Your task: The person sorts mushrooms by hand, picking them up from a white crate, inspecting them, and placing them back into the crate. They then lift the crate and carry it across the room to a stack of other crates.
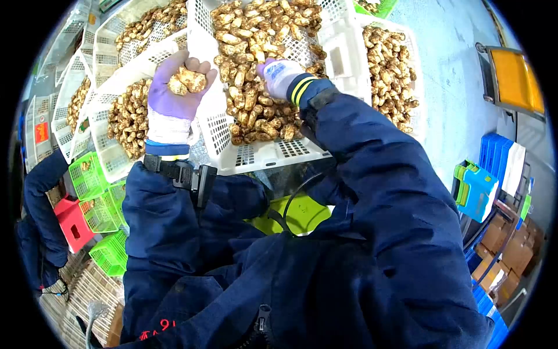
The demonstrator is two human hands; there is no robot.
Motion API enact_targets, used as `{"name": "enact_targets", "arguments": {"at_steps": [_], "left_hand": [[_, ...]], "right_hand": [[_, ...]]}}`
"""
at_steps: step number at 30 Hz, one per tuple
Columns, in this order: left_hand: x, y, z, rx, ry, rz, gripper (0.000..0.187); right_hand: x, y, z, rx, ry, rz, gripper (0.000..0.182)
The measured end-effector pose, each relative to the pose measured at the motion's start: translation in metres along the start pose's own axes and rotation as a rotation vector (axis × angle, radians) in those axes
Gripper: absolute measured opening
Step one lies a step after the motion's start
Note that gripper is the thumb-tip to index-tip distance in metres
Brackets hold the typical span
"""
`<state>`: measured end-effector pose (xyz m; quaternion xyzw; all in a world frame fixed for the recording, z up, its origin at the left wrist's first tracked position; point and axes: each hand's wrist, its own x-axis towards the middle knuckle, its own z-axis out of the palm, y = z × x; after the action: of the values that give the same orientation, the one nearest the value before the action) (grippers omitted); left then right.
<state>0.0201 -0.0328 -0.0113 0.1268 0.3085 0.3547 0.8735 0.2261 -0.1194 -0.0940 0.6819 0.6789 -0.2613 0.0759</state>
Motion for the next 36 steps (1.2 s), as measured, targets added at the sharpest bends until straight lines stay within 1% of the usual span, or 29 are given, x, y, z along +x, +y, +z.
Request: {"name": "enact_targets", "arguments": {"at_steps": [1, 2, 4, 5, 6, 8, 9, 10, 11, 12, 13, 14, 16, 17, 18, 20, 22, 23, 24, 26, 27, 30, 31, 33, 34, 35, 36], "left_hand": [[0.000, -0.003, -0.001, 0.014, 0.072, -0.037, 0.029], [-0.002, -0.007, -0.006, 0.121, 0.007, -0.005, 0.029], [-0.006, -0.016, -0.019, 0.333, -0.123, 0.063, 0.030], [0.003, -0.013, -0.021, 0.131, -0.064, -0.175, 0.035], [-0.006, -0.020, -0.010, 0.229, -0.146, -0.080, 0.038], [-0.001, -0.025, -0.010, -0.010, -0.258, -0.208, 0.038], [-0.011, -0.023, 0.004, 0.042, -0.126, -0.129, 0.037], [-0.013, -0.018, 0.008, -0.005, -0.191, -0.132, 0.035], [-0.014, -0.014, 0.010, -0.051, -0.255, -0.139, 0.034], [-0.013, -0.010, 0.010, -0.097, -0.319, -0.151, 0.033], [-0.011, -0.005, 0.008, -0.191, -0.367, -0.141, 0.035], [-0.013, 0.004, 0.014, -0.096, -0.302, -0.050, 0.039], [-0.010, 0.019, 0.017, 0.017, -0.202, 0.123, 0.040], [-0.005, 0.029, 0.009, -0.032, -0.152, 0.145, 0.040], [0.000, 0.036, -0.002, -0.107, -0.058, 0.207, 0.040], [-0.003, 0.064, -0.019, -0.582, 0.047, 0.116, 0.047], [-0.007, 0.076, -0.029, -0.334, 0.160, 0.489, 0.066], [0.000, 0.089, -0.066, -0.487, 0.073, 0.391, 0.083], [-0.008, 0.090, -0.064, -0.585, 0.058, 0.292, 0.096], [-0.011, 0.084, -0.046, -0.679, 0.194, 0.245, 0.097], [-0.010, 0.082, -0.053, -0.650, 0.064, 0.175, 0.093], [-0.015, 0.082, -0.037, -0.400, 0.196, 0.329, 0.087], [-0.021, 0.076, -0.017, -0.317, 0.288, 0.433, 0.086], [-0.019, 0.071, -0.024, -0.128, 0.174, 0.368, 0.080], [-0.016, 0.068, -0.027, -0.035, 0.118, 0.333, 0.077], [-0.010, 0.063, -0.029, -0.091, 0.075, 0.190, 0.066], [-0.010, 0.056, -0.024, -0.022, 0.055, 0.112, 0.064]], "right_hand": [[-0.001, 0.009, -0.004, 0.058, 0.012, 0.050, 0.040], [-0.003, 0.019, -0.010, 0.114, 0.026, 0.098, 0.041], [-0.006, 0.043, -0.030, 0.337, 0.056, 0.301, 0.044], [-0.002, 0.051, -0.022, 0.504, 0.314, 0.329, 0.042], [-0.030, 0.017, -0.068, 0.641, 0.321, 0.292, 0.047], [-0.040, -0.018, -0.098, 0.823, 0.321, 0.084, 0.050], [-0.047, -0.034, -0.115, 0.807, 0.392, 0.070, 0.051], [-0.052, -0.043, -0.125, 0.792, 0.457, 0.054, 0.052], [-0.042, -0.027, -0.113, 0.682, 0.621, -0.074, 0.050], [-0.026, -0.020, -0.099, 0.699, 0.603, 0.063, 0.042], [-0.009, -0.016, -0.082, 0.356, 0.295, 0.056, 0.040], [0.005, -0.017, -0.066, 0.013, -0.013, 0.047, 0.038], [0.000, -0.042, -0.039, 0.192, -0.212, -0.070, 0.045], [0.003, -0.048, -0.018, 0.198, -0.173, -0.083, 0.050], [0.009, -0.053, 0.002, 0.206, -0.132, -0.098, 0.055], [0.012, -0.067, 0.015, 0.122, -0.073, -0.065, 0.060], [0.014, -0.077, 0.017, 0.044, -0.057, -0.017, 0.059], [0.016, -0.079, 0.017, 0.029, -0.075, -0.001, 0.060], [0.014, -0.080, 0.015, 0.038, -0.081, 0.001, 0.063], [0.014, -0.082, 0.015, 0.028, -0.086, 0.003, 0.065], [0.011, -0.083, 0.013, 0.070, -0.086, 0.014, 0.065], [0.002, -0.083, 0.011, 0.058, -0.085, -0.016, 0.051], [0.003, -0.083, 0.011, 0.061, -0.109, -0.017, 0.048], [0.006, -0.084, 0.010, 0.069, -0.155, -0.022, 0.044], [0.008, -0.081, 0.005, 0.136, -0.172, -0.013, 0.039], [0.010, -0.070, 0.003, 0.312, -0.185, 0.067, 0.037], [0.014, -0.054, 0.002, 0.485, -0.196, 0.147, 0.036]]}}
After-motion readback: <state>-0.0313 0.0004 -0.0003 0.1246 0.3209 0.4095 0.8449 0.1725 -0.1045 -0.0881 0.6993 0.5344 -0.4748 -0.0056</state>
